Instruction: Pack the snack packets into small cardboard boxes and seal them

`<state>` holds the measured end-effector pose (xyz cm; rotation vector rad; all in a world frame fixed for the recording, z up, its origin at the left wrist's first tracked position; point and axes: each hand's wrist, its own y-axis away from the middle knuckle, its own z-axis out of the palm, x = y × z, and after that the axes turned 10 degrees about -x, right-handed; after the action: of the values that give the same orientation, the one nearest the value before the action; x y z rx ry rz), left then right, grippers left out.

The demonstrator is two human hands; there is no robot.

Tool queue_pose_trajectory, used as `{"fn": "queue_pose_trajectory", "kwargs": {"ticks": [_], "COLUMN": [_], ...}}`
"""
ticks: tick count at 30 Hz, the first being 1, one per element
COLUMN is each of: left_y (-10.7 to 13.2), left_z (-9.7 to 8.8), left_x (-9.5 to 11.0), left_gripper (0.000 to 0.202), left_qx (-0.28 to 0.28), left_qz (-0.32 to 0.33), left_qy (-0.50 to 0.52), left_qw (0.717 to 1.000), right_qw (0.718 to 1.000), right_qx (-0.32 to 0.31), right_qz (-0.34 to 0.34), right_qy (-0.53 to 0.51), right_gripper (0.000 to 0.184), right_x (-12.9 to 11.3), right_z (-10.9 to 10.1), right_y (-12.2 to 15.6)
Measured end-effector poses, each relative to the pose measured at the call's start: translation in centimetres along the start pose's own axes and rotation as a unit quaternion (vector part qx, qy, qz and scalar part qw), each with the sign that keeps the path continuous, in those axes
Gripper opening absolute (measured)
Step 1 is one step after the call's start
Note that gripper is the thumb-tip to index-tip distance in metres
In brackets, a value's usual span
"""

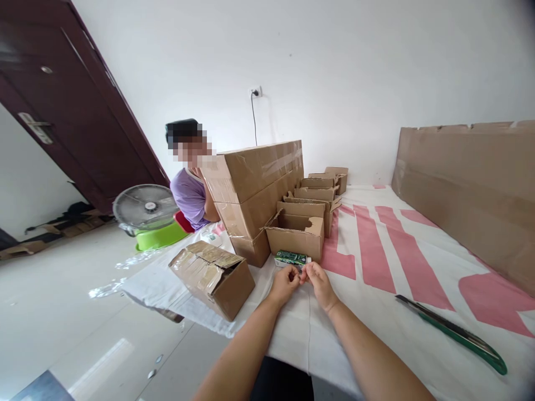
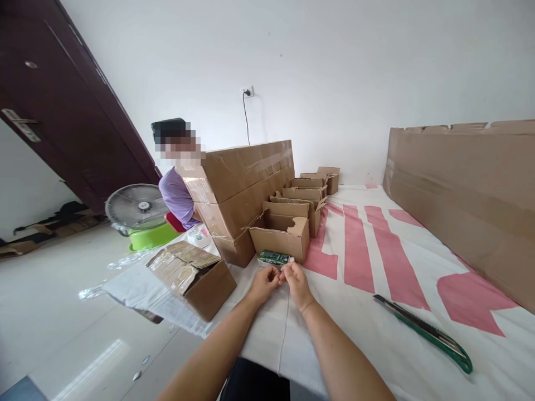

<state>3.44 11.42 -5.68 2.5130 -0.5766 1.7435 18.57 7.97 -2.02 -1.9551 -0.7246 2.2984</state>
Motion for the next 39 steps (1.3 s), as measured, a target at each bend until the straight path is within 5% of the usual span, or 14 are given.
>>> {"fn": "queue_pose_trajectory", "kwargs": {"ticks": [8,13,21,39], "left_y": [-0.2,0.2,0.6,1.0], "left_z": [-0.6,-1.5,-1.4,-1.6], "left_x": [0.9,2.5,3.7,4.5], "left_gripper": [0.023,0.033,0.036,0.046], "left_qx": [0.02,0.029,0.011,-0.047], "left_qz": [-0.01,-0.01,-0.016,-0.014], "left_qy": [0.15,0.252,0.28,0.235], "left_qw": [0.988,0.967,0.96,0.971], "right_qw": [0.972,0.918,0.801,0.836], "right_qx": [-0.113,-0.207,-0.249,-0.236], "right_qz": [-0.09,-0.132,-0.153,-0.144], "right_qy": [0.188,0.312,0.522,0.474], "right_gripper": [0.037,0.029,0.034,0.021], "right_x": [-1.7,-1.4,-1.6,-1.3], "right_z": [0.8,1.6,1.6,1.8], "right_y": [1.1,1.4,1.4,1.5]}}
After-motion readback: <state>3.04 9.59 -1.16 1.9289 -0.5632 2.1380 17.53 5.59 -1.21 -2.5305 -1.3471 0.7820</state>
